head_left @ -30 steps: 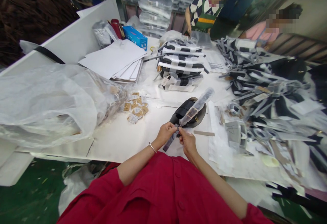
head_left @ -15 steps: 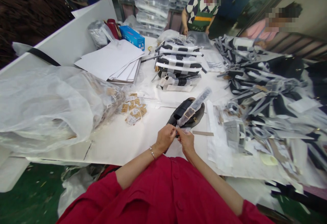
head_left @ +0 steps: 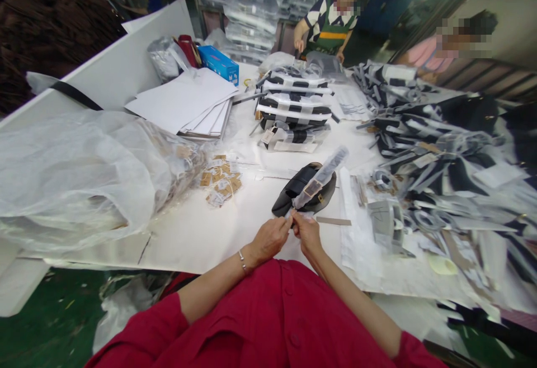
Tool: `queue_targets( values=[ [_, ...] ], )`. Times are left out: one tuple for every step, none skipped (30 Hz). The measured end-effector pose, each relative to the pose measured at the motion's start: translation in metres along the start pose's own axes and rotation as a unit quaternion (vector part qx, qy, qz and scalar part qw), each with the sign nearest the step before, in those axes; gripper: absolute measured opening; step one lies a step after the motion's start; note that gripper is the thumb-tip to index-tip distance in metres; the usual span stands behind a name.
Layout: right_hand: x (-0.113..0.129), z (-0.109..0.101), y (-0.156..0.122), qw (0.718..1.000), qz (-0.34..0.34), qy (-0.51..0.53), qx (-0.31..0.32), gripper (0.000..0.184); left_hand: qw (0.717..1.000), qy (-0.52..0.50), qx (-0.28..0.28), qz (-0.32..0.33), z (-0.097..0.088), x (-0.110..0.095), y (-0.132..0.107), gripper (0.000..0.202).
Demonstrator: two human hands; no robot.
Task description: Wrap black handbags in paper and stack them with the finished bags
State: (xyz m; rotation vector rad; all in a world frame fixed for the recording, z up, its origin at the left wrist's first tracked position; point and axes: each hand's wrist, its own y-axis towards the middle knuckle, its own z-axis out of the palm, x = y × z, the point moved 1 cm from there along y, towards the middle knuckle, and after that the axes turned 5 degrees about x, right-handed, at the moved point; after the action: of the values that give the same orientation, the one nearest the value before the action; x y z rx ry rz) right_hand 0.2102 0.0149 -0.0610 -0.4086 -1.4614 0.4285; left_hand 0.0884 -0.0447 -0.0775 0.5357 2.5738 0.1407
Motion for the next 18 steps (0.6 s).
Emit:
queue_targets(
  values=[
    [0.001, 0.001, 0.001, 1.0, 0.01, 0.009, 0.0, 0.044, 0.999, -0.045, -0.017, -0.009, -0.002, 0.002, -0.001, 0.027],
    [0.001, 0.001, 0.001, 1.0, 0.019, 0.018, 0.003, 0.044, 0.994, -0.096, -0.04, -0.039, -0.004, 0.004, 0.0, 0.025],
    [0.002, 0.001, 0.002, 0.999, 0.025, 0.025, 0.006, 0.045, 0.983, -0.149, -0.065, -0.09, -0.006, 0.007, 0.002, 0.026],
    [0.002, 0.001, 0.002, 0.999, 0.028, 0.031, 0.008, 0.045, 0.964, -0.2, -0.086, -0.153, -0.007, 0.01, 0.005, 0.027],
    [0.002, 0.001, 0.003, 0.999, 0.03, 0.036, 0.009, 0.045, 0.939, -0.254, -0.092, -0.215, -0.008, 0.013, 0.01, 0.028],
    [0.001, 0.0, 0.003, 0.999, 0.03, 0.04, 0.014, 0.045, 0.908, -0.316, -0.077, -0.263, -0.007, 0.015, 0.016, 0.031],
    [0.001, 0.0, 0.004, 0.998, 0.031, 0.042, 0.02, 0.044, 0.871, -0.389, -0.044, -0.297, -0.005, 0.016, 0.022, 0.036],
    [0.0, -0.001, 0.006, 0.998, 0.033, 0.042, 0.026, 0.043, 0.826, -0.466, -0.003, -0.316, -0.002, 0.016, 0.028, 0.041],
    [0.0, -0.002, 0.007, 0.998, 0.035, 0.041, 0.031, 0.043, 0.776, -0.539, 0.032, -0.326, 0.001, 0.015, 0.032, 0.046],
    [0.0, -0.002, 0.008, 0.998, 0.038, 0.042, 0.035, 0.043, 0.729, -0.597, 0.051, -0.331, 0.003, 0.014, 0.036, 0.05],
    [0.0, -0.003, 0.009, 0.997, 0.04, 0.043, 0.04, 0.043, 0.694, -0.636, 0.053, -0.335, 0.005, 0.012, 0.038, 0.052],
    [0.0, -0.004, 0.01, 0.997, 0.043, 0.045, 0.048, 0.043, 0.676, -0.654, 0.041, -0.338, 0.007, 0.01, 0.039, 0.053],
    [0.001, -0.005, 0.01, 0.996, 0.049, 0.048, 0.059, 0.043, 0.673, -0.655, 0.026, -0.341, 0.007, 0.009, 0.039, 0.053],
    [0.002, -0.006, 0.01, 0.994, 0.058, 0.049, 0.075, 0.043, 0.68, -0.648, 0.013, -0.342, 0.007, 0.007, 0.038, 0.052],
    [0.003, -0.007, 0.009, 0.992, 0.067, 0.049, 0.094, 0.043, 0.689, -0.638, 0.005, -0.344, 0.007, 0.007, 0.037, 0.051],
    [0.004, -0.009, 0.009, 0.99, 0.073, 0.044, 0.112, 0.042, 0.696, -0.628, 0.002, -0.348, 0.007, 0.008, 0.036, 0.05],
    [0.005, -0.013, 0.008, 0.989, 0.073, 0.035, 0.122, 0.041, 0.702, -0.622, 0.001, -0.347, 0.008, 0.009, 0.035, 0.049],
    [0.006, -0.019, 0.008, 0.99, 0.066, 0.023, 0.121, 0.039, 0.705, -0.615, -0.002, -0.352, 0.009, 0.011, 0.035, 0.048]
  ],
)
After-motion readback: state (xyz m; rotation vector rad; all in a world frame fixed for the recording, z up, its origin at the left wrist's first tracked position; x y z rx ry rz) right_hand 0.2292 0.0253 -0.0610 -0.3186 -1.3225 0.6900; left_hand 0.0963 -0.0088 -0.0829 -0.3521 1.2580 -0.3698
